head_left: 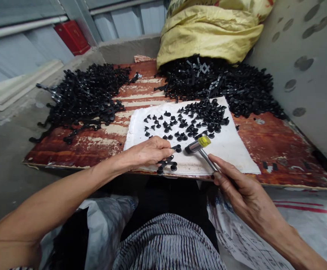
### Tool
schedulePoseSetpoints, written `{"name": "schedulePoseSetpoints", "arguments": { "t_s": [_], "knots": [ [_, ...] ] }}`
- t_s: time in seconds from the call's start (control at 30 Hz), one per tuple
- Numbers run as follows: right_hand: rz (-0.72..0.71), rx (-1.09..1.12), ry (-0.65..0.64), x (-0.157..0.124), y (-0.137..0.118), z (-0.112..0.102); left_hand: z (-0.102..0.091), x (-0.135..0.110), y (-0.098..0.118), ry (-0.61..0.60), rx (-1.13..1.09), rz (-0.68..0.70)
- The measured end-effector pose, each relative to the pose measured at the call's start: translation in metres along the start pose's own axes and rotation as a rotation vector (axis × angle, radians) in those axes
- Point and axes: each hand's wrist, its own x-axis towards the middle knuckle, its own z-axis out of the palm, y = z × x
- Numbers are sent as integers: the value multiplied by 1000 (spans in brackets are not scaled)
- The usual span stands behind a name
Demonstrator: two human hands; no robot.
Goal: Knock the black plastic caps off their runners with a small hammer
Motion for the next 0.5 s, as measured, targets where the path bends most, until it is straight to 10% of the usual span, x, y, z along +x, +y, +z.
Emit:
{"name": "schedulePoseSetpoints", "arguments": {
  "t_s": [0.5],
  "knots": [
    [-265,-164,47,25,-36,-21,3,2,-2,28,77,35]
  ]
}}
